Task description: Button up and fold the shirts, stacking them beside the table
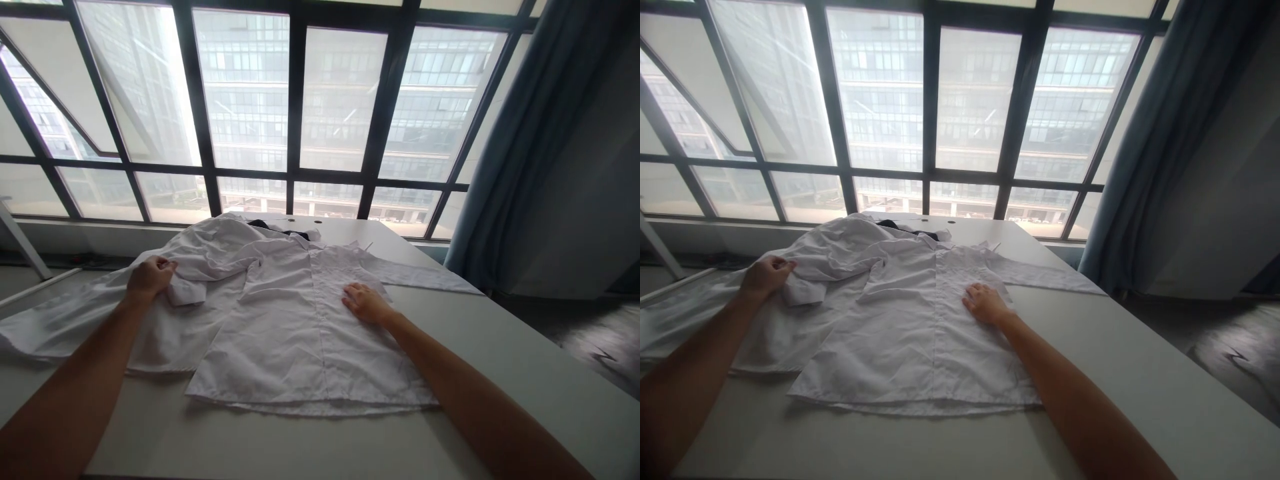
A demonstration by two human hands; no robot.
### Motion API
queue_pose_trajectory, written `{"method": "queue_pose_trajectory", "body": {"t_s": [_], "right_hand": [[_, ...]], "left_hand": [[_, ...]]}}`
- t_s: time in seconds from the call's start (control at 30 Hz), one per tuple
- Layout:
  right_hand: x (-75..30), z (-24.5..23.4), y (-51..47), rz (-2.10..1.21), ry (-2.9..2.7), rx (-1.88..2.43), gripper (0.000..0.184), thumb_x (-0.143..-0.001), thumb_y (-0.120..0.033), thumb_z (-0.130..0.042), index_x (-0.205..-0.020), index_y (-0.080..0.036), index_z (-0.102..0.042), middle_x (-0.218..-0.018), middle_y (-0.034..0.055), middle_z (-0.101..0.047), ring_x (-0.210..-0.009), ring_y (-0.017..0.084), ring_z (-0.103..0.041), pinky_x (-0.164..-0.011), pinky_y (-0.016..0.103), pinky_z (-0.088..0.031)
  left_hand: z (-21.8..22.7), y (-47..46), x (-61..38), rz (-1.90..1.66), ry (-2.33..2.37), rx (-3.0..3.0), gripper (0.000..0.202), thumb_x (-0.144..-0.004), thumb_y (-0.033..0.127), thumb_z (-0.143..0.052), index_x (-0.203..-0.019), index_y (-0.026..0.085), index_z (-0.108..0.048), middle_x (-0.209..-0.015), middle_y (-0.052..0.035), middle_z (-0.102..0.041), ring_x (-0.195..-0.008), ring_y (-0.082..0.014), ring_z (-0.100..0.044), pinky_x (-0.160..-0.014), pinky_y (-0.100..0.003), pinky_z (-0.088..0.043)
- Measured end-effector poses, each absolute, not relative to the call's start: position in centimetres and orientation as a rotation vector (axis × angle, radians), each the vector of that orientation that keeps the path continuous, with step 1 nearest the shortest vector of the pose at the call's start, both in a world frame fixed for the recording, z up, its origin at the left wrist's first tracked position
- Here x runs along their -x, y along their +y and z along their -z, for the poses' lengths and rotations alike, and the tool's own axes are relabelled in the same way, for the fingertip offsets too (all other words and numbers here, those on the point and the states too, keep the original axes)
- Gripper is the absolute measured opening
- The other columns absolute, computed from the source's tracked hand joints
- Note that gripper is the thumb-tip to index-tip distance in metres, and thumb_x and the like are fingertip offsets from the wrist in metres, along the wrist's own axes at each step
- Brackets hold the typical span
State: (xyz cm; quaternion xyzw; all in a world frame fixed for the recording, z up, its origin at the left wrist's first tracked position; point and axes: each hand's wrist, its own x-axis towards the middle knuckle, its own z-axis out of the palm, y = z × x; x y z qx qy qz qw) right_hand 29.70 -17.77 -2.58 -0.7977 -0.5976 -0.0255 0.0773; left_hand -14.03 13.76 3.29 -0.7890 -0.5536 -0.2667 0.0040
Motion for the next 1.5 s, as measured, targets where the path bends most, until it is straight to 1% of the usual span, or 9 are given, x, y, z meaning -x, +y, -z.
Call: {"method": "queue_pose_trajectory", "body": {"t_s": [0.13, 0.27, 0.43, 0.57, 0.73, 1.0, 1.13, 1.27, 1.5], "right_hand": [[-29.7, 2.6, -17.6, 0.092, -1.799, 2.375, 0.044, -0.097, -0.040, -0.042, -0.133, -0.018, -0.056, -0.142, 0.0148, -0.051, -0.131, 0.029, -0.046, -0.106, 0.044, -0.037], [-29.6, 2.6, -17.7, 0.081, -1.797, 2.385, 0.046, -0.097, -0.040, -0.041, -0.134, -0.017, -0.055, -0.144, 0.0159, -0.050, -0.133, 0.030, -0.044, -0.106, 0.046, -0.037], [-29.6, 2.7, -17.6, 0.078, -1.780, 2.401, 0.048, -0.097, -0.041, -0.041, -0.135, -0.016, -0.054, -0.145, 0.0165, -0.048, -0.134, 0.031, -0.043, -0.107, 0.047, -0.036], [-29.5, 2.7, -17.7, 0.098, -1.780, 2.367, 0.046, -0.096, -0.039, -0.044, -0.133, -0.014, -0.056, -0.142, 0.0171, -0.051, -0.131, 0.030, -0.047, -0.107, 0.044, -0.036], [-28.8, 2.6, -17.9, 0.083, -1.774, 2.171, 0.050, -0.089, -0.029, -0.054, -0.137, -0.013, -0.053, -0.135, 0.0146, -0.057, -0.125, 0.026, -0.053, -0.107, 0.036, -0.039], [-26.0, 2.0, -17.5, -0.017, -1.981, 1.754, 0.053, -0.075, -0.010, -0.056, -0.126, -0.022, -0.063, -0.134, 0.0086, -0.059, -0.124, 0.024, -0.054, -0.106, 0.039, -0.041], [-24.1, 1.9, -17.3, -0.065, -1.985, 1.770, 0.049, -0.082, -0.021, -0.058, -0.131, -0.022, -0.059, -0.132, 0.0097, -0.060, -0.125, 0.026, -0.052, -0.108, 0.044, -0.039], [-23.2, 2.0, -17.1, -0.124, -1.954, 1.863, 0.060, -0.088, -0.037, -0.056, -0.143, -0.015, -0.047, -0.141, 0.0167, -0.052, -0.127, 0.029, -0.050, -0.106, 0.043, -0.041], [-24.2, 2.0, -16.7, -0.268, -1.848, 1.856, 0.057, -0.083, -0.033, -0.062, -0.137, -0.019, -0.053, -0.128, 0.0113, -0.063, -0.107, 0.024, -0.063, -0.093, 0.034, -0.049]], "left_hand": [[-4.9, 10.5, 12.5, 0.976, -1.859, 2.249, 0.044, -0.094, 0.047, -0.043, -0.119, 0.013, -0.058, -0.111, -0.0109, -0.066, -0.092, -0.0243, -0.059, -0.078, -0.031, -0.045], [-7.0, 7.7, 9.6, 1.147, -1.746, 2.229, 0.047, -0.097, 0.051, -0.040, -0.122, 0.015, -0.056, -0.106, -0.0090, -0.067, -0.095, -0.0252, -0.060, -0.080, -0.031, -0.044], [-8.3, 1.7, 2.8, 1.296, -1.235, 2.458, 0.033, -0.096, 0.043, -0.048, -0.108, 0.016, -0.064, -0.104, -0.0075, -0.068, -0.100, -0.0226, -0.061, -0.085, -0.028, -0.043], [-5.3, -4.9, -2.3, 0.955, -0.602, 2.943, 0.018, -0.094, 0.026, -0.053, -0.103, 0.019, -0.068, -0.097, -0.0053, -0.070, -0.088, -0.0181, -0.064, -0.082, -0.027, -0.045], [-1.1, -7.7, -3.5, 0.518, 0.112, 3.119, 0.025, -0.092, 0.021, -0.060, -0.116, 0.023, -0.065, -0.114, -0.0052, -0.069, -0.109, -0.0197, -0.060, -0.099, -0.034, -0.040], [-1.4, -0.3, -0.4, 0.552, -0.560, 3.077, 0.034, -0.088, 0.034, -0.060, -0.120, 0.023, -0.063, -0.128, -0.0082, -0.062, -0.121, -0.0260, -0.054, -0.106, -0.041, -0.038], [-0.6, 2.6, 0.8, 0.430, -0.804, 3.037, 0.039, -0.085, 0.031, -0.061, -0.124, 0.024, -0.062, -0.131, -0.0098, -0.060, -0.120, -0.0269, -0.055, -0.105, -0.040, -0.040], [0.1, 3.5, 1.1, 0.437, -0.994, 2.983, 0.038, -0.087, 0.032, -0.058, -0.124, 0.022, -0.062, -0.128, -0.0103, -0.061, -0.120, -0.0253, -0.056, -0.100, -0.035, -0.044], [0.7, 4.4, 0.6, 0.479, -1.179, 2.988, 0.034, -0.087, 0.037, -0.059, -0.114, 0.017, -0.067, -0.117, -0.0117, -0.067, -0.107, -0.0247, -0.064, -0.090, -0.029, -0.047]]}}
